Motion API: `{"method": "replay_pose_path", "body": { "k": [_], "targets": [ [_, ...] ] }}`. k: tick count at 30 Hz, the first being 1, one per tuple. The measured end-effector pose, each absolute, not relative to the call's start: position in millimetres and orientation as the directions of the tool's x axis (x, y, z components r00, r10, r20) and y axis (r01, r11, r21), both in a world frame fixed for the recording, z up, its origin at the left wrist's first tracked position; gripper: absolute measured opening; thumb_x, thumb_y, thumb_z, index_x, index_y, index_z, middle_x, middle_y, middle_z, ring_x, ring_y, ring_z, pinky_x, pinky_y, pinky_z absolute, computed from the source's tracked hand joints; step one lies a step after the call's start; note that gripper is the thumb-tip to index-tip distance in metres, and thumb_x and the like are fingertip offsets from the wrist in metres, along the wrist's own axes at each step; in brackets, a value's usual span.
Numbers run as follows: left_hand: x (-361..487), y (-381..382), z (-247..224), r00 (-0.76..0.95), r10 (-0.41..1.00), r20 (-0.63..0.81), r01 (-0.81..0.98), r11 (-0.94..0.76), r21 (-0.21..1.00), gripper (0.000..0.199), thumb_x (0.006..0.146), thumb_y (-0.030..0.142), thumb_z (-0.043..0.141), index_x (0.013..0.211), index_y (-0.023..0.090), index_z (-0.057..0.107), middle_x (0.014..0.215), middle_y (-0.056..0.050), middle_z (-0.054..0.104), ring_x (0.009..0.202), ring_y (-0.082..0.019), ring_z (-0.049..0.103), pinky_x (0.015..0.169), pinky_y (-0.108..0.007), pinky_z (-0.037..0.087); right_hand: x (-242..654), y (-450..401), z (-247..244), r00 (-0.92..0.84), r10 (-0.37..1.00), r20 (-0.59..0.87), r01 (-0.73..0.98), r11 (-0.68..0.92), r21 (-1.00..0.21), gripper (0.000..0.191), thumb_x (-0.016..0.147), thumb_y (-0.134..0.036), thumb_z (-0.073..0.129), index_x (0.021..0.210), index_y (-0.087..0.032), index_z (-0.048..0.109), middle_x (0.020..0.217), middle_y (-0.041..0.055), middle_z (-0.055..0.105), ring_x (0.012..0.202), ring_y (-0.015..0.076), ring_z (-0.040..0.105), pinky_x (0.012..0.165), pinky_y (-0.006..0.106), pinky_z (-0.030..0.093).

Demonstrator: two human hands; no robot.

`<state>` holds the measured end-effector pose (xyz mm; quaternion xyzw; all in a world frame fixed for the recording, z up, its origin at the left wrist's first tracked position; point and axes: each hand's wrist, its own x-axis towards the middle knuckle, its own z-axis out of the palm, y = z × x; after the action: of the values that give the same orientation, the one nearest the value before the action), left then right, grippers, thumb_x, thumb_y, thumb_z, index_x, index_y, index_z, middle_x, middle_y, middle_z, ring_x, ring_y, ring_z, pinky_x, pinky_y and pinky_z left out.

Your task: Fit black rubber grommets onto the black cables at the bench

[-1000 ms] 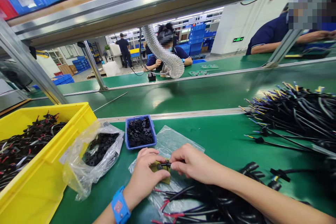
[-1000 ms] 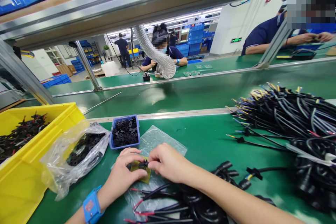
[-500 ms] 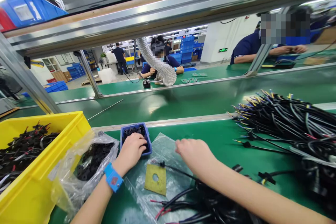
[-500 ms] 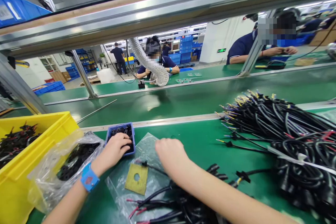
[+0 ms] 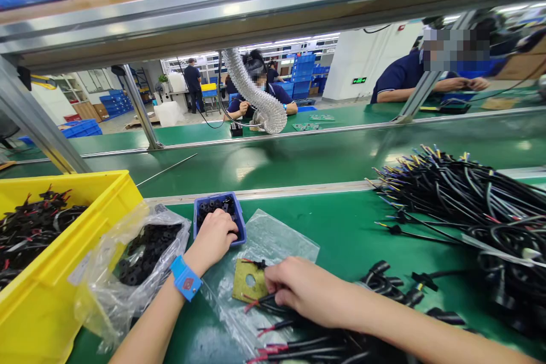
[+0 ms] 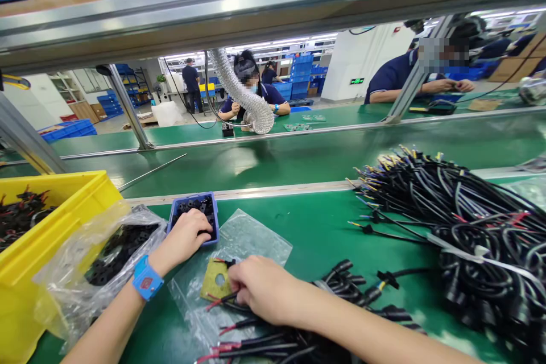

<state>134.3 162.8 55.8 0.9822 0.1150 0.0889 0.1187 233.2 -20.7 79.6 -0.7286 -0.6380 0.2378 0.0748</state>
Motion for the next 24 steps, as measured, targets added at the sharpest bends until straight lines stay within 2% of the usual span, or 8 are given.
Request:
{"method": "replay_pose_path", "body": {
  "k": [3,8,11,13,18,20,24],
  "targets": [
    [136,160,53,0.949,0.263,0.172,0.215,-0.942,0.257,0.015,0.08,0.014,0.053,0.078,0.018,0.068,0.084,-0.005,0.064,0.088,-0.02,0.05,0.079,-0.031,0.037,238,-11,76,0.151,0.957,-0.248,0.904,-0.235,-0.356,0.012,0.074,-0.012,0.058,0.08,-0.019,0.065,0.073,0.0015,0.067,0.071,0.0162,0.061,0.054,0.02,0.034],
    [134,157,58,0.944,0.295,0.147,0.264,-0.944,0.198,0.015,0.081,0.014,0.051,0.077,0.017,0.066,0.082,-0.005,0.063,0.084,-0.021,0.05,0.075,-0.032,0.038,238,-1,73,0.188,0.944,-0.273,0.972,-0.218,-0.084,0.019,0.079,-0.009,0.05,0.089,-0.015,0.065,0.082,0.01,0.069,0.077,0.0237,0.065,0.057,0.025,0.04],
    [134,155,61,0.945,0.294,0.143,0.281,-0.954,0.104,0.014,0.081,0.017,0.053,0.076,0.017,0.066,0.083,-0.007,0.062,0.087,-0.024,0.049,0.073,-0.035,0.037,234,2,72,0.182,0.937,-0.299,0.981,-0.196,-0.017,0.021,0.074,-0.004,0.052,0.088,-0.011,0.067,0.081,0.0155,0.069,0.079,0.0292,0.065,0.061,0.03,0.044],
    [134,154,60,0.947,0.285,0.147,0.275,-0.957,0.088,0.014,0.08,0.016,0.054,0.073,0.017,0.066,0.083,-0.007,0.061,0.089,-0.024,0.048,0.073,-0.035,0.036,231,3,72,0.165,0.933,-0.32,0.985,-0.172,0.004,0.023,0.071,0.0,0.053,0.087,-0.009,0.067,0.079,0.0166,0.068,0.079,0.0306,0.065,0.063,0.032,0.046],
    [134,154,56,0.932,0.316,0.179,0.289,-0.944,0.161,0.015,0.078,0.008,0.05,0.07,0.016,0.06,0.08,-0.005,0.06,0.086,-0.021,0.049,0.075,-0.032,0.038,227,3,72,0.116,0.939,-0.323,0.993,-0.116,0.021,0.036,0.066,0.001,0.057,0.1,-0.011,0.063,0.08,0.0142,0.069,0.079,0.0289,0.066,0.066,0.032,0.047],
    [132,152,59,0.916,0.338,0.215,0.291,-0.931,0.222,0.015,0.078,0.007,0.046,0.071,0.016,0.057,0.08,-0.005,0.059,0.083,-0.02,0.05,0.075,-0.031,0.039,228,1,70,0.111,0.948,-0.297,0.993,-0.114,0.008,0.035,0.066,-0.002,0.059,0.099,-0.012,0.063,0.079,0.0133,0.069,0.078,0.029,0.066,0.065,0.032,0.047],
    [130,148,68,0.84,0.483,0.248,0.309,-0.801,0.513,0.014,0.075,0.008,0.042,0.07,0.017,0.051,0.069,-0.001,0.057,0.066,-0.015,0.053,0.062,-0.026,0.041,231,0,66,0.13,0.957,-0.259,0.989,-0.145,-0.036,0.025,0.067,-0.003,0.058,0.089,-0.013,0.067,0.081,0.0143,0.069,0.079,0.0299,0.066,0.065,0.032,0.047]
  ]
}}
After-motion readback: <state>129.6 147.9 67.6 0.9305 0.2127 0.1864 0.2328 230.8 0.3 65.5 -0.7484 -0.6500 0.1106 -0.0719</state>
